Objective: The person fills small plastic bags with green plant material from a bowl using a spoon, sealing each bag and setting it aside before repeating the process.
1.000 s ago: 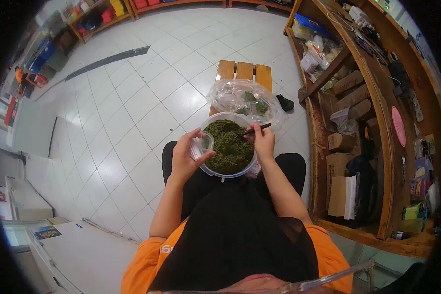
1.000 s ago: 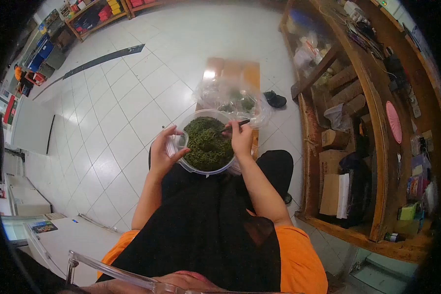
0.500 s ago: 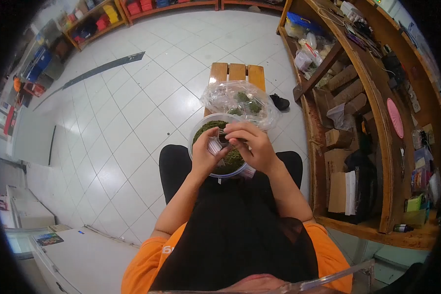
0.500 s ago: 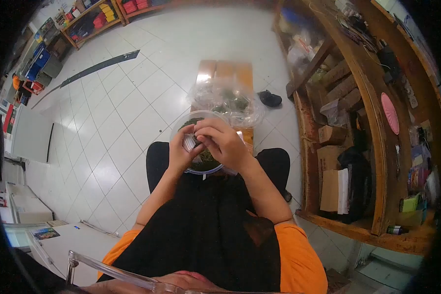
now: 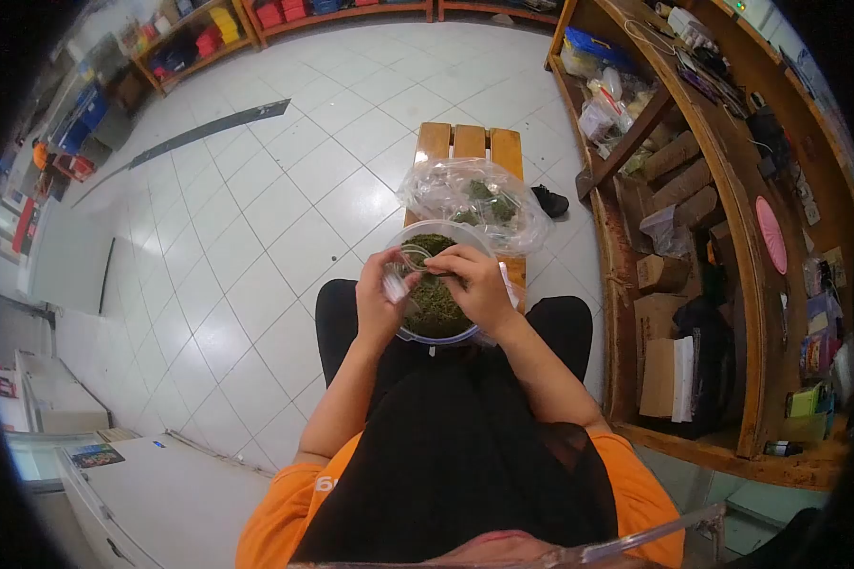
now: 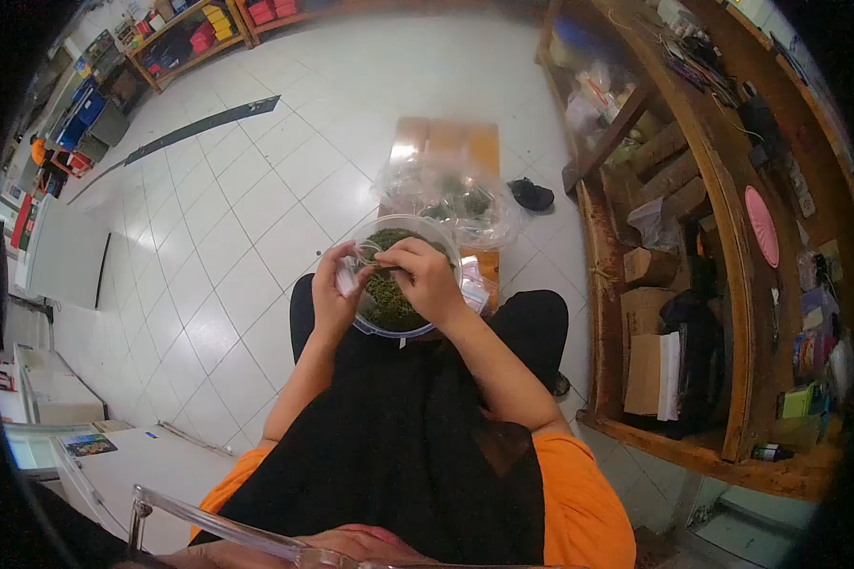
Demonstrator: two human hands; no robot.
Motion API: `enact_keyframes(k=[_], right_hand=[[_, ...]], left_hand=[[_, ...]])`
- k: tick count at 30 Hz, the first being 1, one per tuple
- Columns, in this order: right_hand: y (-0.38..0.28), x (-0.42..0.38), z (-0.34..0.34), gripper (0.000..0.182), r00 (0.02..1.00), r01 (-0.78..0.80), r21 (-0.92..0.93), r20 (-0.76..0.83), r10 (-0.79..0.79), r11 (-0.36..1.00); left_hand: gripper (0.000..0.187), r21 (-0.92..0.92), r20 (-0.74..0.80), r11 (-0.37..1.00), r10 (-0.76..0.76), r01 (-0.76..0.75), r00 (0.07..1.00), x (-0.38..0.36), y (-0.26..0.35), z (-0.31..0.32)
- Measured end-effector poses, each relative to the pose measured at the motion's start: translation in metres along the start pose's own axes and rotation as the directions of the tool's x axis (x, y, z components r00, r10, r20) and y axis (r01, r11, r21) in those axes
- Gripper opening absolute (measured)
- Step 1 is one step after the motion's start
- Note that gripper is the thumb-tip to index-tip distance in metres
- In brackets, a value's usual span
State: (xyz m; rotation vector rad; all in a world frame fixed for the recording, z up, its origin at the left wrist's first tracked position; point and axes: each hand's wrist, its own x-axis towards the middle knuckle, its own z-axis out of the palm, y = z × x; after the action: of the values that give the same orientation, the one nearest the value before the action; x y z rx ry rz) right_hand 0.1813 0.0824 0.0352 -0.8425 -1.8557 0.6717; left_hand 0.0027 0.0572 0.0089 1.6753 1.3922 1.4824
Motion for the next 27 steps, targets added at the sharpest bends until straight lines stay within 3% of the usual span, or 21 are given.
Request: enact_keyframes(k=[2, 5, 7, 9, 13, 15, 21, 23, 27], right_hand=[[-0.002, 0.001, -0.002, 0.033, 0.999, -0.006, -0.016, -0.046, 0.005, 1.000], [-0.011, 0.004, -0.003, 0.035, 0.997, -0.021, -0.040, -0.076, 0.018, 0.999], [-0.008, 0.003, 0.000, 0.035, 0.998, -0.031, -0.049, -0.059, 0.028, 0.998], [-0.001, 0.004, 0.004, 0.031, 0.988, 0.014, -0.018, -0.151, -0.017, 1.000], [-0.006, 0.011, -0.002, 0.022, 0.988, -0.139, -0.042, -0.080, 0.135, 0.989], [0.002, 0.012, -0.001, 0.017, 0.999, 0.027, -0.130, 0.035, -0.023, 0.991], [0.000, 0.012, 0.012, 0.012, 0.999, -0.008, -0.073, 0.038, 0.011, 0.997], [-0.001, 0.012, 0.017, 0.012, 0.996, 0.016, -0.071, 0.089, -0.010, 0.997], [-0.002, 0.008, 0.024, 0.009, 0.994, -0.003, -0.097, 0.106, 0.013, 0.995]], left_hand=[[0.021, -0.051, -0.015, 0.998, -0.040, 0.039, 0.999, 0.002, -0.001, -0.006], [0.013, -0.141, 0.021, 0.989, -0.033, 0.035, 0.999, 0.002, -0.003, -0.014], [0.011, -0.095, 0.041, 0.995, -0.016, 0.019, 0.999, 0.003, -0.002, -0.015], [0.009, -0.050, 0.062, 0.999, 0.003, 0.000, 0.998, 0.005, 0.000, -0.015], [0.009, -0.099, 0.022, 0.990, -0.094, 0.096, 0.995, 0.006, 0.005, -0.019], [0.008, -0.105, 0.051, 0.981, -0.157, 0.161, 0.986, 0.007, 0.004, -0.019], [0.018, 0.027, 0.017, 0.999, 0.044, -0.045, 0.999, 0.011, 0.005, -0.024], [0.028, 0.165, 0.111, 0.972, 0.151, -0.168, 0.982, 0.014, 0.012, -0.028], [0.028, 0.224, 0.158, 0.953, 0.169, -0.202, 0.973, 0.015, 0.018, -0.033]])
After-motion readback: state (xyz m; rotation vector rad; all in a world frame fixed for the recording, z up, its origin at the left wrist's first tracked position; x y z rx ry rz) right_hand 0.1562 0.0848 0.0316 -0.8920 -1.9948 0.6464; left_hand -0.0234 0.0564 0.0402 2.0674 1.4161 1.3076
